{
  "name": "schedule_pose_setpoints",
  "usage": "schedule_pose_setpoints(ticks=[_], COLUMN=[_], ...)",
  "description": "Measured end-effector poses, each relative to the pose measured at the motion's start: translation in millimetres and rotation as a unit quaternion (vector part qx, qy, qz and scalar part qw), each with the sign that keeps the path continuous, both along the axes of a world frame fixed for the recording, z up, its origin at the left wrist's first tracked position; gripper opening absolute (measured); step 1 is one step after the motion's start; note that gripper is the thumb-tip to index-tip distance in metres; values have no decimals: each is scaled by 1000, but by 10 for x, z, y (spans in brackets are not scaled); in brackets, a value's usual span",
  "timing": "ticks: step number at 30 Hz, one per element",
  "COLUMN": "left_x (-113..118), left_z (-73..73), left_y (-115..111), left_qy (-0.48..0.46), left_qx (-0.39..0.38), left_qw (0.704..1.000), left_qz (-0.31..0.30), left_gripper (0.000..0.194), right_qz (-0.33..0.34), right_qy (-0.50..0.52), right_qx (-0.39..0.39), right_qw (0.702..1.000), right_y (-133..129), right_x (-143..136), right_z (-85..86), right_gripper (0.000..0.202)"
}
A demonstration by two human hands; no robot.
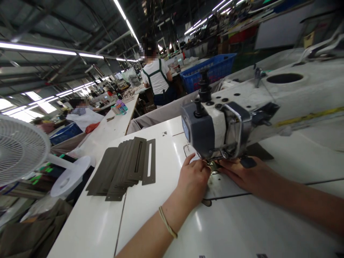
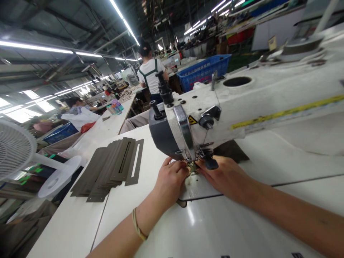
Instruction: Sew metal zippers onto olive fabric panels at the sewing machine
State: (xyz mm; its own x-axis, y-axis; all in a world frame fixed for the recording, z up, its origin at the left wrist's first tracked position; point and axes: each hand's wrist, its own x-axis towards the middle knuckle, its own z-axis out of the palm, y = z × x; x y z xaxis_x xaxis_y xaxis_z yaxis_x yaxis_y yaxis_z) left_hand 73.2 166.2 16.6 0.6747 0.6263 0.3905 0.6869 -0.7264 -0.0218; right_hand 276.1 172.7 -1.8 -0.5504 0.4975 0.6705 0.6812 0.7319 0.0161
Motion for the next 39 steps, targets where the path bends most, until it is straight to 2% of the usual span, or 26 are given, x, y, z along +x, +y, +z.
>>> schedule_pose_setpoints(ticks=[11, 17, 19, 22, 25, 28, 32, 37, 39], left_x=[-25, -58, -72, -90, -88, -69, -52, 12, 97], left_z=[-101, -95, -58, -4, -8, -60, -79, 82, 141], left_y=[-3, 11, -33, -173, -325, -384, -339, -452, -580], left_qy=[-47, -73, -90, -109, -100, -83, -66, -63, -69], left_qx=[14, -18, -16, -19, -36, -34, -33, -79, -92], left_qw=[999, 997, 996, 994, 994, 996, 997, 994, 993], left_qz=[-4, 6, 18, 24, 11, 16, 20, 37, -11], left_gripper=[8, 7, 6, 11, 18, 19, 20, 14, 34], right_qz=[-31, -108, -118, -126, -87, -59, -70, -64, -69], right_qy=[30, -3, -24, -52, -64, -55, -50, -83, -53], right_qx=[12, 96, 87, 77, 83, 84, 66, 84, 82], right_qw=[999, 990, 989, 988, 991, 993, 994, 991, 993], right_y=[-43, 9, -92, -482, -962, -1228, -1249, -1195, -1142], right_x=[-17, -47, -14, 75, 132, 117, 99, 101, 78], right_z=[-62, -10, 6, -7, -52, -74, -74, -91, -84], right_gripper=[31, 49, 55, 60, 51, 42, 37, 31, 33])
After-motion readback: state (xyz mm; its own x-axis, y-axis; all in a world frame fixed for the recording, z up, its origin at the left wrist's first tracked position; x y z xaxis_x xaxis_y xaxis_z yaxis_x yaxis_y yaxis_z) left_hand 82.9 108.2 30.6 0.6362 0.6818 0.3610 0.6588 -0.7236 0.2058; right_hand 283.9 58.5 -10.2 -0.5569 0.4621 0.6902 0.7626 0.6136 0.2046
